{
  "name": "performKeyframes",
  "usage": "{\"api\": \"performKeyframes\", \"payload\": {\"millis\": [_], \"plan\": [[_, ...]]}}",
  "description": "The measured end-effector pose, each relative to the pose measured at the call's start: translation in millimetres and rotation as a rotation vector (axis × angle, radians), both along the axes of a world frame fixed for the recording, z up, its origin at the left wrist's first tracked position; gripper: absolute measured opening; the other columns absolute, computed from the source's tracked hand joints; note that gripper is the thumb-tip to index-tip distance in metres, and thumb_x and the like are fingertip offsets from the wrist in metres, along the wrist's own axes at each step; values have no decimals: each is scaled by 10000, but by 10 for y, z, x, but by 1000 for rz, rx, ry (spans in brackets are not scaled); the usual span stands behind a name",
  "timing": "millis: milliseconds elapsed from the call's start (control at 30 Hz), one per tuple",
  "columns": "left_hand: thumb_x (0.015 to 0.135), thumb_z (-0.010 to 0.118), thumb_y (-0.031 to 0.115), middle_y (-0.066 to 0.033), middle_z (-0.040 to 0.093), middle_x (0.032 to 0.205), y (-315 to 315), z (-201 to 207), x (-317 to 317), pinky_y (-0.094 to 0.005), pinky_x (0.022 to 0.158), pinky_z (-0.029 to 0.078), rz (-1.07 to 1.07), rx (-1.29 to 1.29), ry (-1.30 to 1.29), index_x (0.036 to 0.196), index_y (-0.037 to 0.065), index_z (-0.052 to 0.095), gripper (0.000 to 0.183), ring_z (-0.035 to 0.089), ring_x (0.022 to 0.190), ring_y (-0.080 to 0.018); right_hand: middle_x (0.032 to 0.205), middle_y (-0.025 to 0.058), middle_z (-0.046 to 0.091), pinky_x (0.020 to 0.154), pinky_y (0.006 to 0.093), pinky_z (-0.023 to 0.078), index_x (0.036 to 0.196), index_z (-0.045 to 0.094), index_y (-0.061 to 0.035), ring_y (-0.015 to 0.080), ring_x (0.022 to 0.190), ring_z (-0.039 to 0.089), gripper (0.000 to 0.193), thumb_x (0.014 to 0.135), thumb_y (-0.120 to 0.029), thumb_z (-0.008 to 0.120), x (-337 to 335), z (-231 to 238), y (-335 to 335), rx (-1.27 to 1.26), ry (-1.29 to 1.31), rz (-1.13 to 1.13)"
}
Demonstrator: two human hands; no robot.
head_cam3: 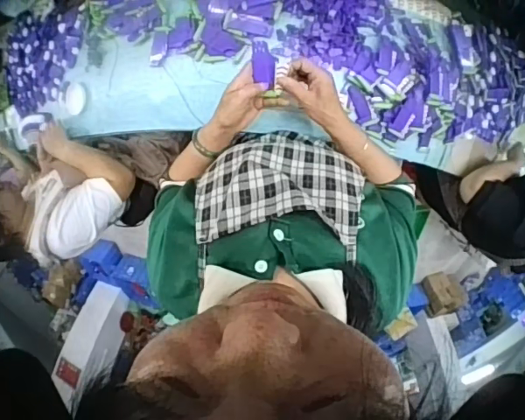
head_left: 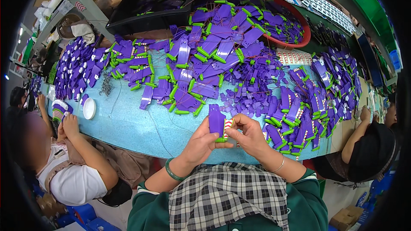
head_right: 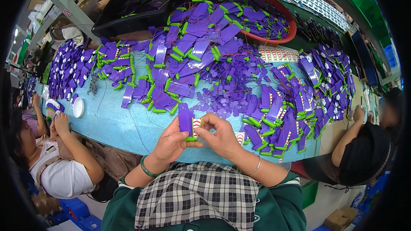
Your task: The person assembles small purple plastic components with green accents by hand. They pick up a purple piece, attach a green piece, and place the finished unit on the table. The process is repeated continuously throughout the clip.
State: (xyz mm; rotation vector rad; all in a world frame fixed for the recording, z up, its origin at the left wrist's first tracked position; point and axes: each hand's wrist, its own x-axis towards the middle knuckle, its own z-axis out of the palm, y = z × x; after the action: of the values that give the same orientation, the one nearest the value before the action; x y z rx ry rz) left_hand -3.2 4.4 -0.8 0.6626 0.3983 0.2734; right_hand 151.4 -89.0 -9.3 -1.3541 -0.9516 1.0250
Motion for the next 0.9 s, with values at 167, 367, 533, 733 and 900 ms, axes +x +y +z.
{"api": "performKeyframes", "payload": {"millis": [167, 367, 533, 733, 900], "plan": [[876, 392, -33, -140, 474, 1297, -16, -9, 14, -458, 876, 568, 19, -12, 7, 1451, 86, 206, 616, 563, 1140, -251, 759, 31, 585, 659, 263, 450, 863, 579, -3, 104, 696, 544, 144, 824, -83, 692, -21, 11, 8, 33, -44, -40], [857, 390, -45, -143, 470, 1301, -17, -20, 13, -461, 886, 562, 19, -4, 1, 1455, 96, 200, 644, 555, 1155, -260, 743, 56, 581, 644, 274, 453, 846, 572, 1, 131, 680, 554, 156, 804, -72, 704, -28, 23, 8, 66, -173, -60], [839, 386, -50, -125, 468, 1285, -18, -39, 9, -453, 901, 550, 5, 11, -20, 1434, 98, 222, 635, 536, 1169, -251, 737, 74, 582, 636, 291, 453, 823, 566, -4, 159, 673, 555, 159, 789, -65, 709, -32, 50, 13, 77, -258, -72], [880, 441, -43, -93, 475, 1226, -52, -28, 9, -394, 876, 561, -7, 214, 28, 1312, 48, 352, 451, 528, 1144, -198, 715, 70, 586, 622, 299, 443, 792, 570, -13, 169, 674, 550, 153, 782, -65, 714, -47, 84, 11, 114, -350, -95], [936, 495, 12, -90, 521, 1138, -71, -50, 14, -346, 824, 584, -38, 330, 88, 1215, 9, 434, 285, 589, 1026, -173, 708, 82, 597, 600, 312, 430, 769, 577, -20, 202, 652, 545, 156, 768, -68, 726, -17, 76, 2, 182, -465, -106]]}}
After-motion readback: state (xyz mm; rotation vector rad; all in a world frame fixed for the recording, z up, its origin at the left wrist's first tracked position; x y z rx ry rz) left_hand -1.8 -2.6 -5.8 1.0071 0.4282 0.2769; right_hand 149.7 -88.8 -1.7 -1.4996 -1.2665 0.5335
